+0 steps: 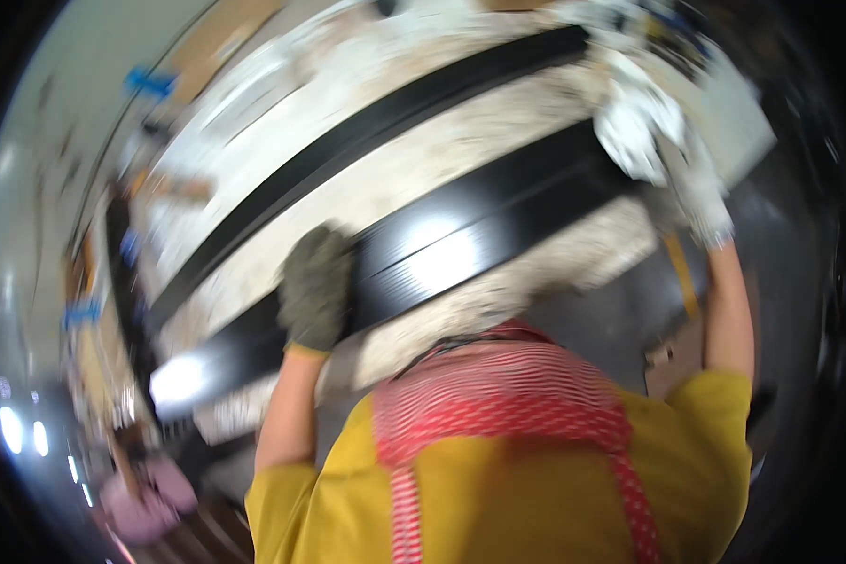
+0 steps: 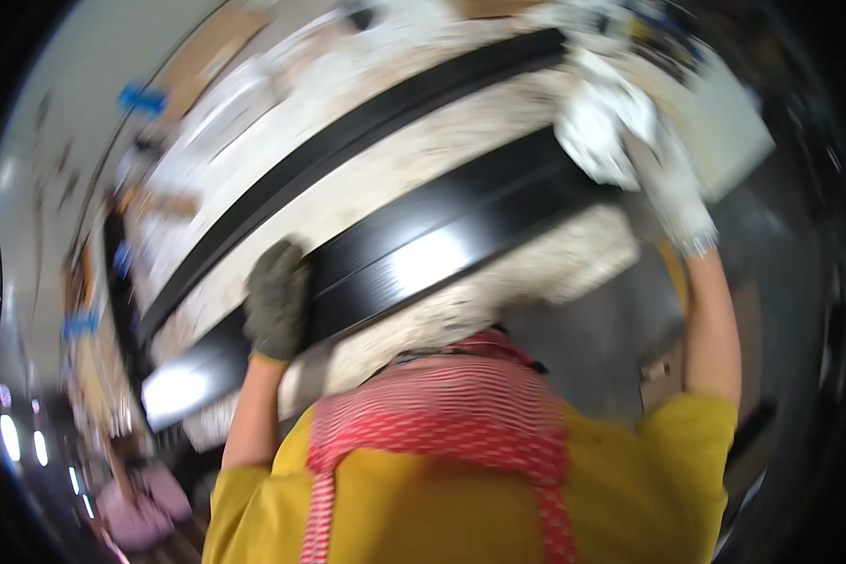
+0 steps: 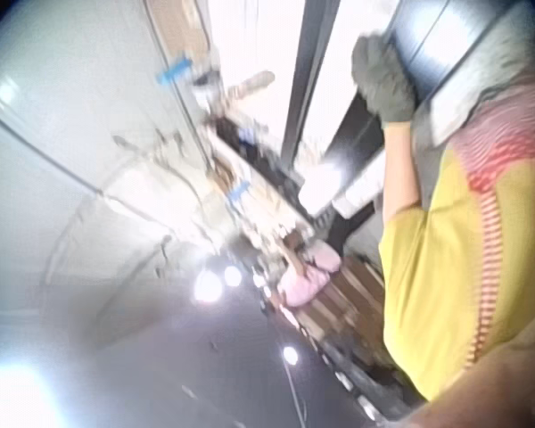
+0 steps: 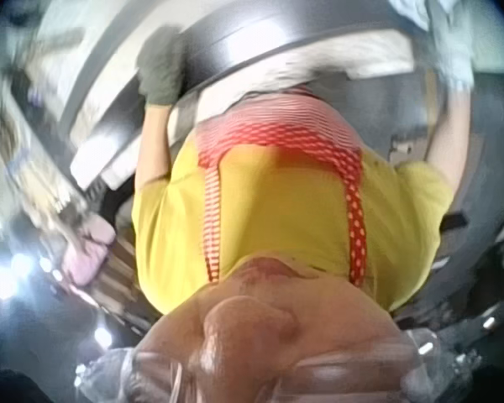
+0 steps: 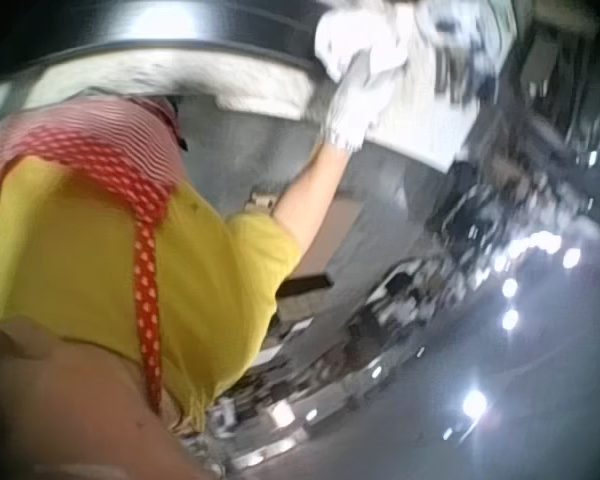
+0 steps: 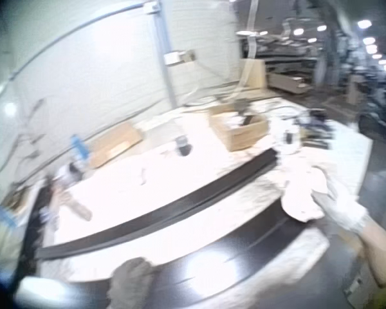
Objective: The person cleans long black panels on a workbench by pouring liquid from a bottle onto a cloth, wiping the panels down, and scraping their edges with a small blade.
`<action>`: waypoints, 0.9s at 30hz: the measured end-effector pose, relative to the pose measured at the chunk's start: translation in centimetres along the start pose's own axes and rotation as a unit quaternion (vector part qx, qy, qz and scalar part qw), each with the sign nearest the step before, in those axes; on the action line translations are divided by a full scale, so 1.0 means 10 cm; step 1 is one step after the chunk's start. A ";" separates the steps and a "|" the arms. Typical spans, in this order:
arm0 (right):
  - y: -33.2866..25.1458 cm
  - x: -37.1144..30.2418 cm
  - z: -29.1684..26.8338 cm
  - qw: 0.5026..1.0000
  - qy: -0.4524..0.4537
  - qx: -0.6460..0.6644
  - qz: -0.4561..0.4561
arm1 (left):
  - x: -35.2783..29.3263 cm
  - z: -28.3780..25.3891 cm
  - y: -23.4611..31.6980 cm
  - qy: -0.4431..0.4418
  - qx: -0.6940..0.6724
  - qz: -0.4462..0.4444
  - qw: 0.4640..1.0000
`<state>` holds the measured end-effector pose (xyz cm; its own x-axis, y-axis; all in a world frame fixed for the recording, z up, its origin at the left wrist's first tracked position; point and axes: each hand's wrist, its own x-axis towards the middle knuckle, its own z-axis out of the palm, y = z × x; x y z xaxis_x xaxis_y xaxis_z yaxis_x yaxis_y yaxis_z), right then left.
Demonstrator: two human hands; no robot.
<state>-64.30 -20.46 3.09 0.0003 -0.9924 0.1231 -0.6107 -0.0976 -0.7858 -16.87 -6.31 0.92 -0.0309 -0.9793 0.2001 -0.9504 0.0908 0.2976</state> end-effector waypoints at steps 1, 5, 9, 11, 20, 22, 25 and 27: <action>0.39 -0.09 0.07 0.890 0.097 -0.352 -0.273 | 0.02 -0.02 0.08 0.022 0.049 0.063 0.997; 1.05 -0.15 0.11 0.977 0.045 -0.193 -0.079 | -0.33 -0.23 0.59 -0.218 0.016 0.045 0.975; 1.18 -0.02 0.19 0.961 0.049 -0.244 -0.122 | -0.87 -0.06 0.38 -0.415 -0.007 -0.028 0.909; 1.16 -0.01 0.30 0.959 0.069 -0.240 -0.132 | -1.07 -0.02 0.23 -0.402 0.016 -0.023 0.915; 0.90 -0.07 0.33 0.957 0.092 -0.242 -0.128 | -1.52 0.15 -0.22 -0.079 0.051 0.033 0.995; 0.95 -0.02 0.26 0.992 0.122 -0.017 -0.010 | -1.62 0.14 -0.26 -0.028 0.031 0.052 0.998; 0.20 0.00 0.26 0.966 0.099 0.226 0.076 | -1.59 -0.18 -0.22 0.003 0.001 0.057 0.998; -0.28 -0.10 0.46 0.965 0.147 0.208 -0.056 | -1.40 -0.46 -0.25 -0.003 -0.060 0.034 0.998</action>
<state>-58.97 -19.55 2.42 -0.2139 -0.9158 0.3400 -0.2495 -0.2853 -0.9254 -12.61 8.04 1.65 -0.0961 -0.9712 0.2182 -0.9019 0.1777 0.3937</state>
